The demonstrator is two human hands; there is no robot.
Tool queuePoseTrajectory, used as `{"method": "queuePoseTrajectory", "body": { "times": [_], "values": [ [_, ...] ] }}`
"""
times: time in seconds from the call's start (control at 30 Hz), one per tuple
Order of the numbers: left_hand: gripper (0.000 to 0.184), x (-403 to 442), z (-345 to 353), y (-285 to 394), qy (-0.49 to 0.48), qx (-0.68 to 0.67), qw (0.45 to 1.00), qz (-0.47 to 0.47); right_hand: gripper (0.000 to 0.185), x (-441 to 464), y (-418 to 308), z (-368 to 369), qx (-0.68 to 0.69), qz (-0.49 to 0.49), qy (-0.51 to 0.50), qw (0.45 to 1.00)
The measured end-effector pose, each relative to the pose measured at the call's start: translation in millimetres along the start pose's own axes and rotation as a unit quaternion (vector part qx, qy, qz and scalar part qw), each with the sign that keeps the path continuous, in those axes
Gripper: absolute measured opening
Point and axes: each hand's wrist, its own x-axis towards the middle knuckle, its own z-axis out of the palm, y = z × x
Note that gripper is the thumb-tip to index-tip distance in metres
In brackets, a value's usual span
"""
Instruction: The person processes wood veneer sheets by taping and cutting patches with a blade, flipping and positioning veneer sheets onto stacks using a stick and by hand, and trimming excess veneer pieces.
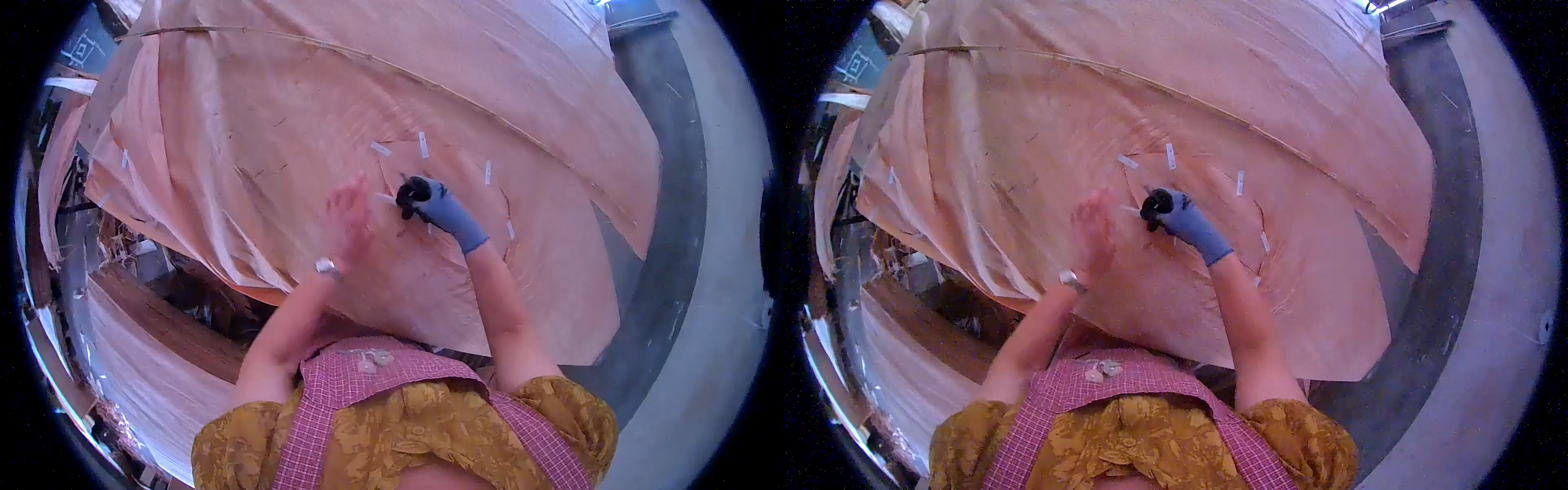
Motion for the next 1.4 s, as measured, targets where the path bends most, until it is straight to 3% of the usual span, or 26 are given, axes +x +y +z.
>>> {"method": "queuePoseTrajectory", "body": {
  "times": [0.1, 0.2, 0.3, 0.4, 0.6, 0.7, 0.8, 0.9, 1.1, 1.2, 1.3, 1.4],
  "values": [
    [0.066, -26.7, 6.6, 20.6, -0.059, 0.08, 0.994, 0.045, 0.026, 20.6, 23.4, 6.8, -0.153, -0.034, 0.066, 0.985],
    [0.075, -35.0, 17.9, 18.9, -0.083, 0.058, 0.994, 0.049, 0.034, 27.2, 40.8, 9.5, -0.149, -0.072, 0.098, 0.981],
    [0.077, -34.6, 19.2, 17.8, -0.063, 0.039, 0.996, 0.048, 0.029, 20.4, 29.8, 10.7, -0.194, -0.04, 0.097, 0.975],
    [0.08, -39.7, 17.9, 21.8, -0.065, 0.049, 0.996, 0.048, 0.021, 2.0, -14.7, 16.4, -0.078, 0.004, 0.058, 0.995],
    [0.083, -36.1, 11.5, 25.1, -0.054, 0.039, 0.997, 0.042, 0.012, -4.3, -12.4, 33.2, 0.095, -0.08, 0.08, 0.989],
    [0.083, -35.7, 10.1, 25.4, -0.048, 0.028, 0.998, 0.042, 0.013, -10.4, -16.3, 25.6, 0.035, -0.018, 0.046, 0.998],
    [0.082, -40.0, 11.7, 27.3, -0.042, 0.024, 0.998, 0.044, 0.013, -8.9, -14.6, 32.7, 0.058, -0.045, 0.095, 0.993],
    [0.08, -31.9, 18.2, 22.2, -0.02, 0.026, 0.998, 0.046, 0.013, -14.2, -19.7, 27.8, -0.025, 0.0, 0.084, 0.996],
    [0.078, -41.1, 5.3, 35.2, -0.04, 0.039, 0.998, 0.027, 0.016, -12.4, -19.6, 33.0, -0.011, -0.06, 0.132, 0.989],
    [0.079, -25.9, 6.1, 33.2, -0.032, 0.056, 0.998, 0.024, 0.018, -20.3, -38.9, 26.1, -0.001, 0.021, 0.063, 0.998],
    [0.08, -31.5, 4.1, 37.0, -0.053, 0.062, 0.996, 0.019, 0.019, -5.9, -16.6, 22.6, -0.119, -0.06, 0.141, 0.981],
    [0.081, -30.2, 14.9, 28.1, -0.049, 0.07, 0.996, 0.025, 0.021, -10.2, -30.3, 14.2, -0.1, -0.021, 0.081, 0.991]
  ]
}}
